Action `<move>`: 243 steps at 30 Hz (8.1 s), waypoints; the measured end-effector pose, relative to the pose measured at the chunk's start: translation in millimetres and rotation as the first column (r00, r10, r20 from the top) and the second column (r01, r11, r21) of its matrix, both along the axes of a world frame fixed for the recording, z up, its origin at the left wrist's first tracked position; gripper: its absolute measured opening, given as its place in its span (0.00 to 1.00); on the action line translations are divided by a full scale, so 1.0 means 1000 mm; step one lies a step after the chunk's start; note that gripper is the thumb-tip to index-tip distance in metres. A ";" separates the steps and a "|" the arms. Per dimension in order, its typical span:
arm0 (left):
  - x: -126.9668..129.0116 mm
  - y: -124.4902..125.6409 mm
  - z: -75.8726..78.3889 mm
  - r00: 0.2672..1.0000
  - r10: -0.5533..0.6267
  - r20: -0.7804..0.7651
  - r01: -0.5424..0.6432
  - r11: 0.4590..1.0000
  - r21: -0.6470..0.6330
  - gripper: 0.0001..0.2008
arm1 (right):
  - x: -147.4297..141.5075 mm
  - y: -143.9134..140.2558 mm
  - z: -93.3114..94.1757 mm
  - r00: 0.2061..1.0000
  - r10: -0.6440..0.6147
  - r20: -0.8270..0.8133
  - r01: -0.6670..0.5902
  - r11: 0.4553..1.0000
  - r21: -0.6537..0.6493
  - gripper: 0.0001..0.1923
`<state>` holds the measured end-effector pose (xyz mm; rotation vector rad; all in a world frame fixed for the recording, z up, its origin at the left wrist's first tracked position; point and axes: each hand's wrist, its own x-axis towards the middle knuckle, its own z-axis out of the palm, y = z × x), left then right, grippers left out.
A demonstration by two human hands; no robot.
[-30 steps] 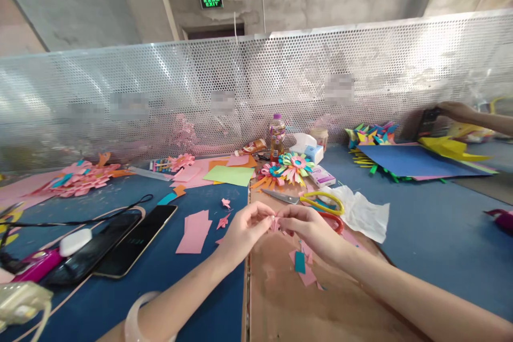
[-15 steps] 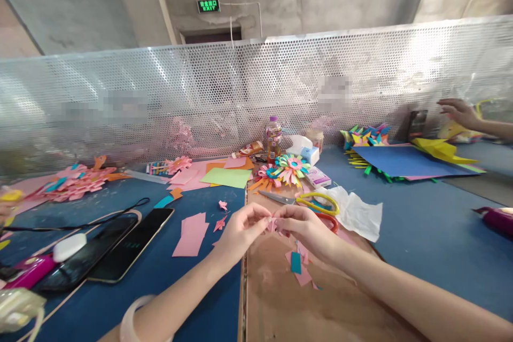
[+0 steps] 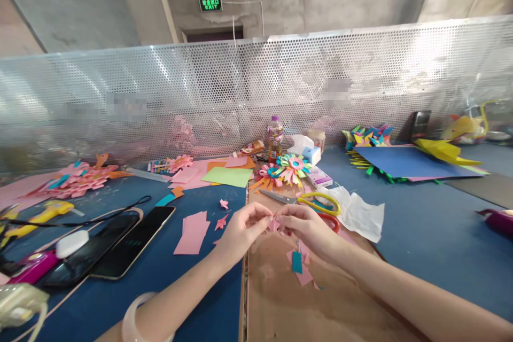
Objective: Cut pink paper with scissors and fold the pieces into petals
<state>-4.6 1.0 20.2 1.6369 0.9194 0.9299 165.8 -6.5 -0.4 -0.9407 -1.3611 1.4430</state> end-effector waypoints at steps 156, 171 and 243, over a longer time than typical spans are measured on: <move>0.000 -0.003 -0.006 0.991 -0.083 -0.106 0.081 0.996 -0.024 0.04 | -0.001 -0.005 -0.003 0.954 -0.141 0.263 0.096 0.980 0.176 0.07; 0.000 -0.001 -0.005 0.993 -0.071 -0.094 0.069 0.997 -0.028 0.04 | 0.006 0.001 0.002 0.875 -0.256 0.412 -0.024 0.825 0.564 0.06; 0.000 -0.004 -0.011 0.947 0.033 -0.321 0.063 0.956 0.285 0.08 | 0.017 0.010 0.002 0.880 -0.098 0.465 -0.097 0.920 0.378 0.08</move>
